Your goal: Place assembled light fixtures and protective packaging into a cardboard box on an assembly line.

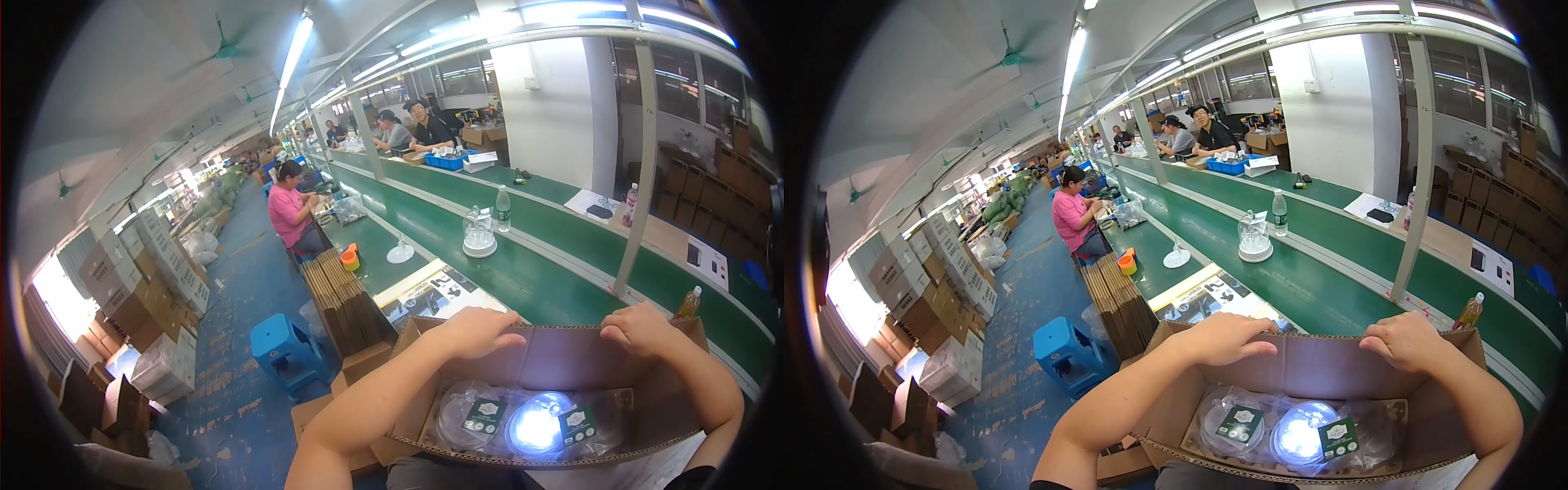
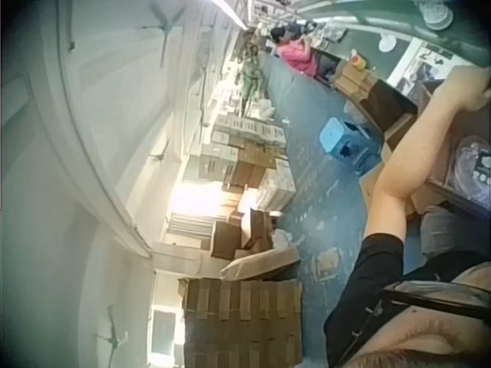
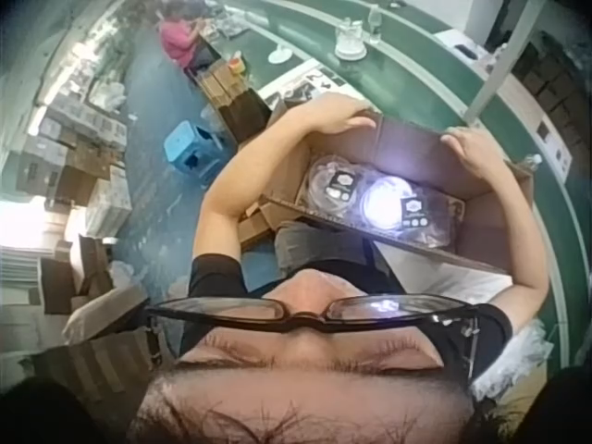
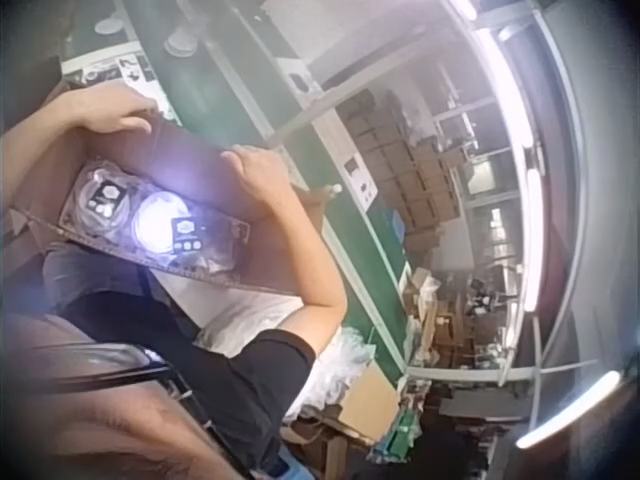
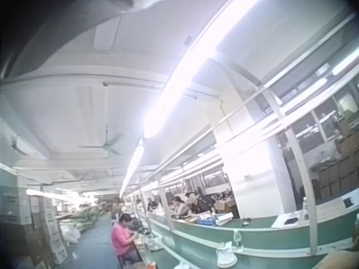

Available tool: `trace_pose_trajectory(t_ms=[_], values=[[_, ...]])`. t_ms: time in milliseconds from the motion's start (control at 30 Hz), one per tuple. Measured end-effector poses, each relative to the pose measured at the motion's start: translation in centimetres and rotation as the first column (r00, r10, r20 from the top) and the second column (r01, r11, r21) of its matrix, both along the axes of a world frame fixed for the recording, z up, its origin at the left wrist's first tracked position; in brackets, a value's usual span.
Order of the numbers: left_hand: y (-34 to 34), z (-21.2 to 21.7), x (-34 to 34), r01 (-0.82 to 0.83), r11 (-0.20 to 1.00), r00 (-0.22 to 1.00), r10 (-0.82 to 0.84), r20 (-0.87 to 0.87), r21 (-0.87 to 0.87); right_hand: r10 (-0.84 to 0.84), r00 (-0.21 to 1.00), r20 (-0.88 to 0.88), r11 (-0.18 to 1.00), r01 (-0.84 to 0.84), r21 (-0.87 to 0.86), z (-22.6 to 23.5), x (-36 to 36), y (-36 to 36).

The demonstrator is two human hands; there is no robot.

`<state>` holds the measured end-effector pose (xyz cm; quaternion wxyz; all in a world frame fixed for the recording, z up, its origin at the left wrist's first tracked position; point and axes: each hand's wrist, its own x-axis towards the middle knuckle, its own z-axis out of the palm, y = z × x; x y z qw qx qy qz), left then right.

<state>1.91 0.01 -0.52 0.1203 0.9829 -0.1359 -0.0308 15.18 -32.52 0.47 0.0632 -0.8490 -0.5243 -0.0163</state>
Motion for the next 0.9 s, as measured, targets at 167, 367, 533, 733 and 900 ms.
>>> trace_pose_trajectory(t_ms=[167, 367, 533, 733, 900], values=[[-0.28, 0.45, -0.11, -0.014, 1.0, 1.0, 0.014, -0.02, 0.022, 0.002, 1.0, 0.027, 1.0, -0.002, -0.018, -0.07, 0.07, -0.13], [-0.53, 0.76, -0.34, -0.03, 1.0, 0.998, 0.031, -0.051, 0.004, 0.011, 0.998, 0.064, 1.0, -0.009, -0.027, -0.06, -0.04, -0.14], [-0.52, 0.77, -0.28, -0.024, 1.0, 0.998, 0.023, -0.055, -0.007, 0.015, 0.999, 0.038, 1.0, -0.015, -0.005, -0.19, 0.05, -0.26], [-0.4, 0.75, -0.23, -0.022, 1.0, 0.998, 0.021, -0.053, -0.01, 0.021, 0.999, 0.048, 1.0, -0.022, 0.003, -0.36, 0.24, -0.14], [-0.48, 0.97, -0.27, -0.029, 1.0, 0.998, 0.029, -0.059, 0.002, 0.016, 0.999, 0.046, 1.0, -0.017, 0.012, -0.33, 0.21, -0.12]])
